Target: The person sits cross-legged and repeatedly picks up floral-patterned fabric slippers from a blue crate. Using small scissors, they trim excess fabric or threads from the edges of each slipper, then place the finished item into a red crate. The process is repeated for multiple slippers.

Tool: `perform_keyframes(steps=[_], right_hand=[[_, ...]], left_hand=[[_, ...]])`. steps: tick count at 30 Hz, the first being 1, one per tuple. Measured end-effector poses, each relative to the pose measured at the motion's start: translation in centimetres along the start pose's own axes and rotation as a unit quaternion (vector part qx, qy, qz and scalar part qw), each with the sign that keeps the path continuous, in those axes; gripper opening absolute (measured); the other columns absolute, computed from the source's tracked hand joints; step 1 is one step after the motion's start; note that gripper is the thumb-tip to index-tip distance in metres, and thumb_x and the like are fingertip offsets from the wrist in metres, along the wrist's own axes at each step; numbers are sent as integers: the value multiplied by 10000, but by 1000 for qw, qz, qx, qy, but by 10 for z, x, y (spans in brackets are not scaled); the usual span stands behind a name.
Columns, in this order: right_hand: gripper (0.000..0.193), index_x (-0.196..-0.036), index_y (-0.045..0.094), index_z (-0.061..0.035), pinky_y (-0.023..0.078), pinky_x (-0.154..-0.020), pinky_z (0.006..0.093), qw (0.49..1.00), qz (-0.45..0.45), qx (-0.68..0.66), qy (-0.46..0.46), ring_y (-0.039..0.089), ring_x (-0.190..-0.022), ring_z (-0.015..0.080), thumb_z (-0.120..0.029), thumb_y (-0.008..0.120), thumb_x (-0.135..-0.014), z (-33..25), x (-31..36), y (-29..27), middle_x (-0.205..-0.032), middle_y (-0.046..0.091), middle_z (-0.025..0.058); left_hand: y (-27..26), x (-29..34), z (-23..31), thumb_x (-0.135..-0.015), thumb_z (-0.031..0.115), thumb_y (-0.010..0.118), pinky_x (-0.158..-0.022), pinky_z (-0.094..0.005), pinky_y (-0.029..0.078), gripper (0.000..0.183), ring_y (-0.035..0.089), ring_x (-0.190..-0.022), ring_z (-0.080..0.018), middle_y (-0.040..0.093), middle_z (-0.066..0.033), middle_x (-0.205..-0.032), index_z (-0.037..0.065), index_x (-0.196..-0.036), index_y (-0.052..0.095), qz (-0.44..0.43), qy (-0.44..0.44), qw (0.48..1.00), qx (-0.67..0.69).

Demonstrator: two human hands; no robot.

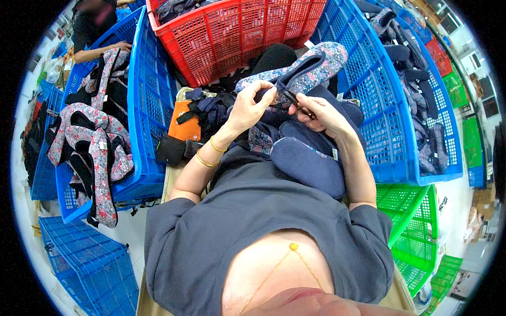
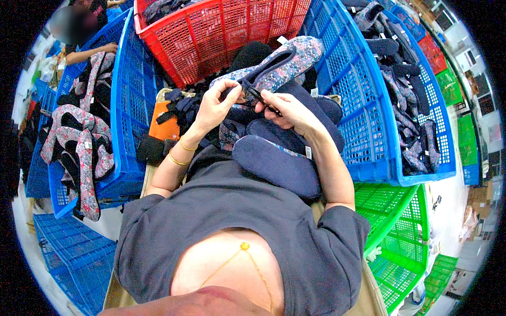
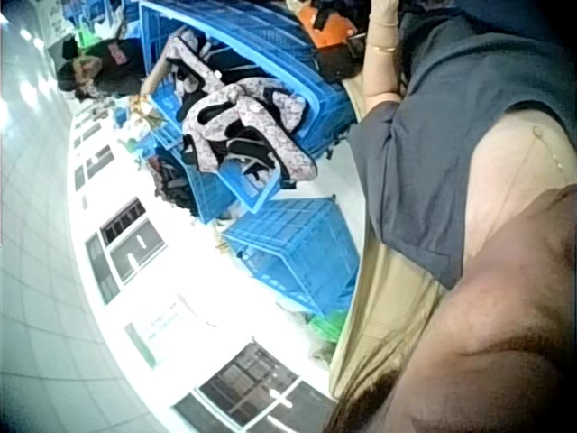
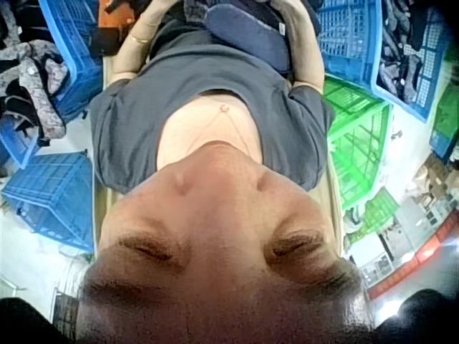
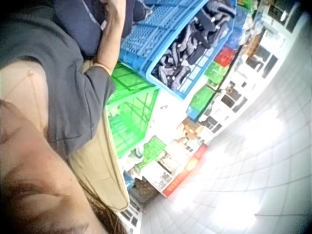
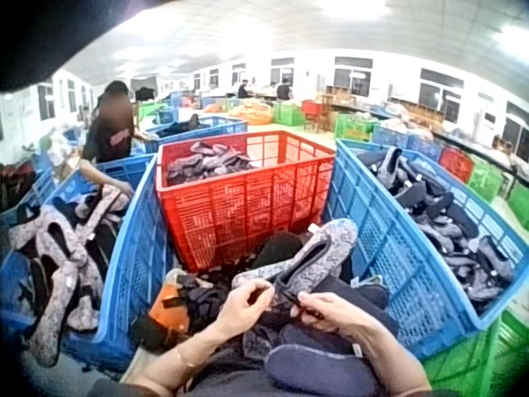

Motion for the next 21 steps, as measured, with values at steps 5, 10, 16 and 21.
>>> perform_keyframes(steps=[5,10,16,21], right_hand=[[456,-948,609,-31,150,-358,171,999,-6,-32,-2,274,-426,-6,-456,449,-992,0,-2,7,-618,430,-69],[438,-935,598,-37,147,-349,171,997,2,-75,-11,259,-411,-5,-446,455,-990,1,-12,11,-614,434,-69],[413,-919,586,-49,143,-341,168,992,-7,-122,-4,258,-404,-6,-442,477,-982,2,-17,14,-609,438,-70],[373,-874,597,-83,158,-337,174,990,-9,-141,0,295,-398,-1,-442,537,-956,7,-21,11,-604,465,-75]], left_hand=[[3,2,3,-947,146,588,-675,-231,502,163,600,-739,-75,642,-33,-809,-11,-989,602,5,11,1000,17],[4,3,3,-952,125,578,-754,-240,508,136,614,-798,-83,628,-22,-870,-7,-981,592,-16,10,999,-31],[5,5,2,-929,134,605,-690,-225,462,155,568,-770,-72,622,-21,-866,-3,-1001,605,-8,41,996,-77],[7,4,0,-910,159,625,-598,-226,419,175,533,-717,-80,620,-36,-855,6,-995,620,-6,61,996,-72]])
Point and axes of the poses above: each hand's wrist, its own x-axis away from the middle knuckle, its own y-axis out of the palm, z = x × y, the point moved 5 cm from there along -x, towards the middle knuckle
